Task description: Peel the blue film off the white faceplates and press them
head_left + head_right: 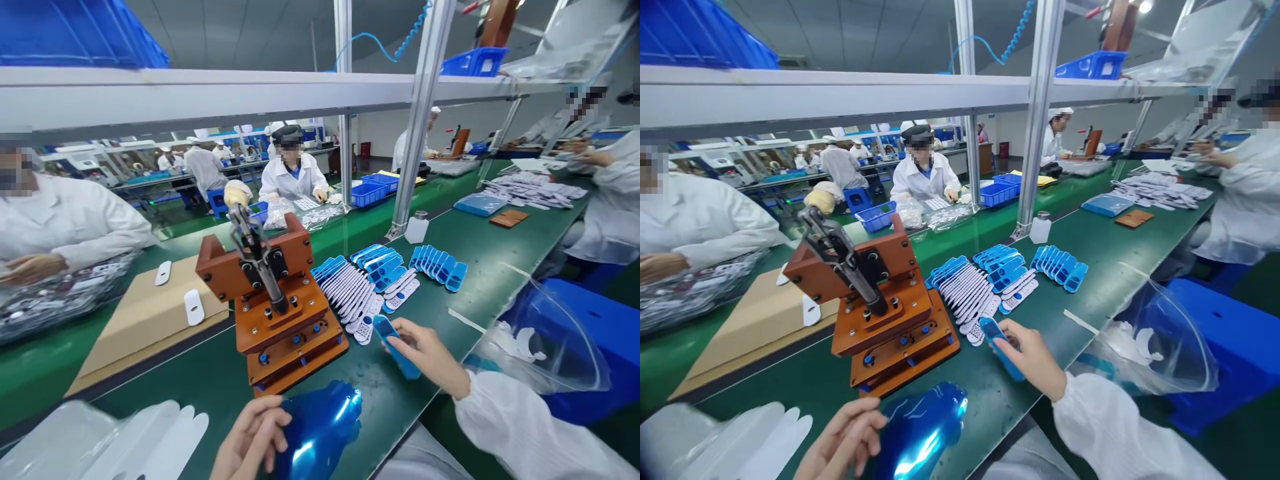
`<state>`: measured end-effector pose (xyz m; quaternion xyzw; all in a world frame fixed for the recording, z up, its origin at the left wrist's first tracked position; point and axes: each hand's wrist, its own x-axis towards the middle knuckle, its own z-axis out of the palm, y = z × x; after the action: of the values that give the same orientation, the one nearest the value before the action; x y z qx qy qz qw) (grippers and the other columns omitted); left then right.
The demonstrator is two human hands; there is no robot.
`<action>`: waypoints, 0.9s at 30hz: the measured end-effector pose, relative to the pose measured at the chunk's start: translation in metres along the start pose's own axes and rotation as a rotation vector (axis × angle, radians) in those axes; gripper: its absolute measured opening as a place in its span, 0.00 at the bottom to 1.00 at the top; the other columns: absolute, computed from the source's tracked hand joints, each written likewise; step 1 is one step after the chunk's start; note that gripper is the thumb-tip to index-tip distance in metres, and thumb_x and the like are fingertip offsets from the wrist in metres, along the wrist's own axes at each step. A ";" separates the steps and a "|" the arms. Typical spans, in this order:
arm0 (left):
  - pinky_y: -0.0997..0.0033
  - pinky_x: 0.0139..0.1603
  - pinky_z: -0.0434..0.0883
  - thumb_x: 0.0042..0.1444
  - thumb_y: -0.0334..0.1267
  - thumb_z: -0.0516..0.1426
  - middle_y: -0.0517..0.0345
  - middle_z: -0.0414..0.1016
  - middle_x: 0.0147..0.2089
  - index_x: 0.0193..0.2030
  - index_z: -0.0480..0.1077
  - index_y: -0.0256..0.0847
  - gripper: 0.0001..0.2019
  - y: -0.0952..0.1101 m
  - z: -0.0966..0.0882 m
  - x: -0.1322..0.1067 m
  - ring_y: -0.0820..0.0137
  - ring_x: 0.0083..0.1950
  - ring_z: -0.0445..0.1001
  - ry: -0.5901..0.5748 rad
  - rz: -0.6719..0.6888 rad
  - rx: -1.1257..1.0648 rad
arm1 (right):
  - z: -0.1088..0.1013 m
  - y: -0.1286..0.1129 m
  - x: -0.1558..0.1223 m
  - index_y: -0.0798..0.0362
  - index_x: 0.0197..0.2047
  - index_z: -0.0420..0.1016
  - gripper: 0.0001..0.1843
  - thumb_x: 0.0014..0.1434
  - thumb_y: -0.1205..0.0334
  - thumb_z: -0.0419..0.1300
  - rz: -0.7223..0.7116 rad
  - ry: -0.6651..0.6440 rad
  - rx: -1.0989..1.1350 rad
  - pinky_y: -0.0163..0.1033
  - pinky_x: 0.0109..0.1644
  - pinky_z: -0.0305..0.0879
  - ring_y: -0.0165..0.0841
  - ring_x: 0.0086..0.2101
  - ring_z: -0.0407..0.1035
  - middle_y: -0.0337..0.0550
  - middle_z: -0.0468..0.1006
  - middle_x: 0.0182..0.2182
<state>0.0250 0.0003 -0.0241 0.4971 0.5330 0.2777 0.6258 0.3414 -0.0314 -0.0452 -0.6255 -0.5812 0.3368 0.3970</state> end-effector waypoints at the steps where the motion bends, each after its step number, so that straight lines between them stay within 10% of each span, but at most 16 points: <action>1: 0.73 0.36 0.69 0.52 0.55 0.55 0.51 0.73 0.42 0.53 0.62 0.43 0.26 0.001 0.010 -0.002 0.68 0.38 0.71 -0.063 0.025 -0.013 | 0.012 -0.014 -0.002 0.52 0.42 0.64 0.12 0.61 0.53 0.53 0.071 -0.068 0.213 0.41 0.41 0.68 0.35 0.36 0.73 0.43 0.76 0.34; 5: 0.69 0.54 0.66 0.53 0.53 0.55 0.49 0.69 0.54 0.60 0.58 0.45 0.29 0.008 0.057 -0.004 0.66 0.52 0.70 -0.140 0.157 -0.072 | 0.059 -0.060 -0.009 0.54 0.37 0.67 0.12 0.59 0.53 0.56 0.028 -0.278 0.424 0.35 0.36 0.66 0.31 0.30 0.70 0.41 0.73 0.28; 9: 0.72 0.39 0.69 0.58 0.54 0.49 0.53 0.74 0.34 0.49 0.66 0.38 0.22 0.010 0.082 -0.004 0.74 0.28 0.70 -0.002 0.161 -0.012 | 0.076 -0.076 -0.004 0.53 0.37 0.74 0.10 0.59 0.57 0.56 -0.182 0.022 0.172 0.35 0.41 0.64 0.31 0.37 0.67 0.44 0.72 0.36; 15: 0.74 0.26 0.61 0.55 0.59 0.49 0.60 0.64 0.18 0.24 0.64 0.39 0.23 0.003 0.085 -0.010 0.75 0.19 0.61 0.023 0.165 -0.040 | 0.091 -0.080 0.000 0.57 0.43 0.72 0.23 0.58 0.44 0.54 0.115 -0.383 0.618 0.28 0.16 0.59 0.23 0.17 0.66 0.45 0.74 0.35; 21: 0.72 0.25 0.54 0.52 0.58 0.54 0.59 0.60 0.16 0.17 0.61 0.42 0.23 -0.014 0.082 -0.008 0.73 0.21 0.58 0.127 0.237 0.056 | 0.119 -0.094 -0.013 0.59 0.33 0.73 0.27 0.56 0.39 0.54 0.305 -0.199 0.836 0.26 0.11 0.52 0.19 0.14 0.58 0.44 0.75 0.31; 27: 0.73 0.23 0.54 0.56 0.55 0.51 0.60 0.59 0.16 0.18 0.61 0.41 0.23 -0.008 0.077 -0.013 0.75 0.18 0.58 -0.005 0.161 0.019 | 0.109 -0.090 0.002 0.60 0.23 0.69 0.29 0.59 0.41 0.51 0.254 -0.221 0.869 0.26 0.23 0.58 0.24 0.24 0.65 0.45 0.71 0.24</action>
<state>0.0926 -0.0390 -0.0308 0.5452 0.4923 0.3209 0.5979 0.2041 -0.0169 -0.0152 -0.4276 -0.3441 0.6597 0.5135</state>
